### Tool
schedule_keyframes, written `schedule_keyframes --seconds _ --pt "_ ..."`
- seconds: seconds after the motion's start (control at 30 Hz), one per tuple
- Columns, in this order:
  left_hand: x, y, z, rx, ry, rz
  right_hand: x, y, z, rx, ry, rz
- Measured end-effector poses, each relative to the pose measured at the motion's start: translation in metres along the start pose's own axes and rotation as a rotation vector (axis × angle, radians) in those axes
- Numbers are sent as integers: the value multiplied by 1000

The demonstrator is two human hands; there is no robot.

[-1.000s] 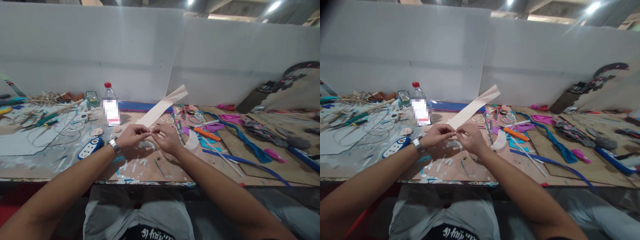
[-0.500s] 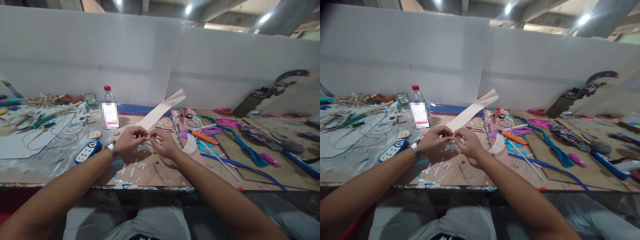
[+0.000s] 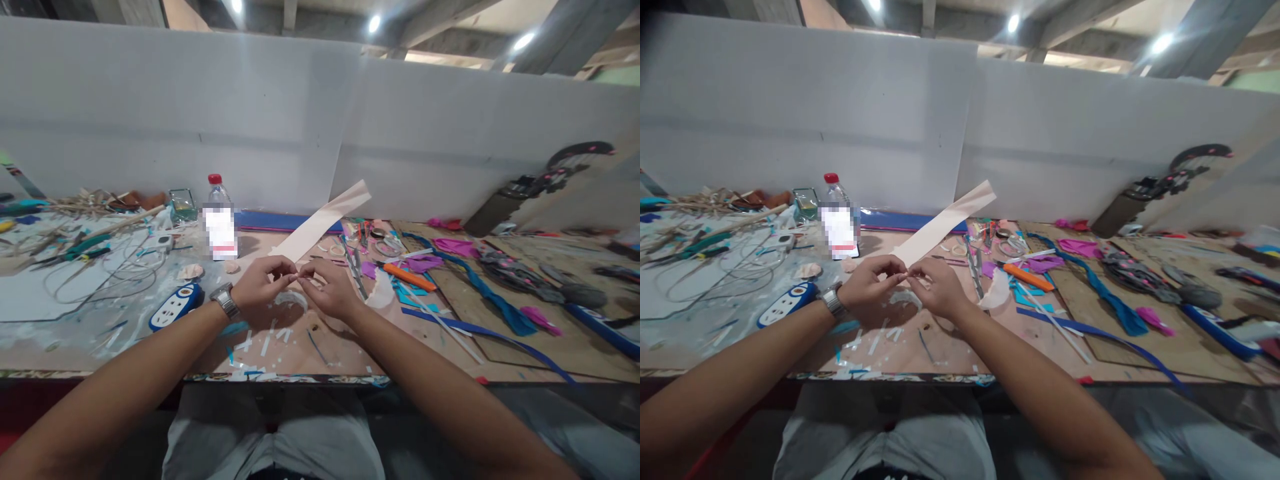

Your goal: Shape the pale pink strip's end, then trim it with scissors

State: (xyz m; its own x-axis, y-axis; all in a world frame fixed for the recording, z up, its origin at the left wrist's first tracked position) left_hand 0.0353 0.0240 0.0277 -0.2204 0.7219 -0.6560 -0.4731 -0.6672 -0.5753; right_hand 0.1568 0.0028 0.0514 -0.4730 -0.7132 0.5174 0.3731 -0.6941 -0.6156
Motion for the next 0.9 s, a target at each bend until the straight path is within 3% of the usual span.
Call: schedule_keyframes --seconds 0.9 --pt "4 -1 -1 31 -42 -6 -2 -3 1 7 47 -34"
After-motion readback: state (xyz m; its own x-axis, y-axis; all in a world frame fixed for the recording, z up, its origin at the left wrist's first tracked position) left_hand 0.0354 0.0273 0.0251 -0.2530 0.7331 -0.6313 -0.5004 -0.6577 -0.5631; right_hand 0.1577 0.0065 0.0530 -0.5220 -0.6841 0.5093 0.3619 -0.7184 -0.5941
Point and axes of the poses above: each hand's wrist, its own y-axis away from the middle knuckle, its own z-axis out of the back of the hand, x = y × z, the point moved 10 cm from there along -y, towards the middle knuckle, and after that the axes turned 8 degrees about -z, right-handed, at the moved point
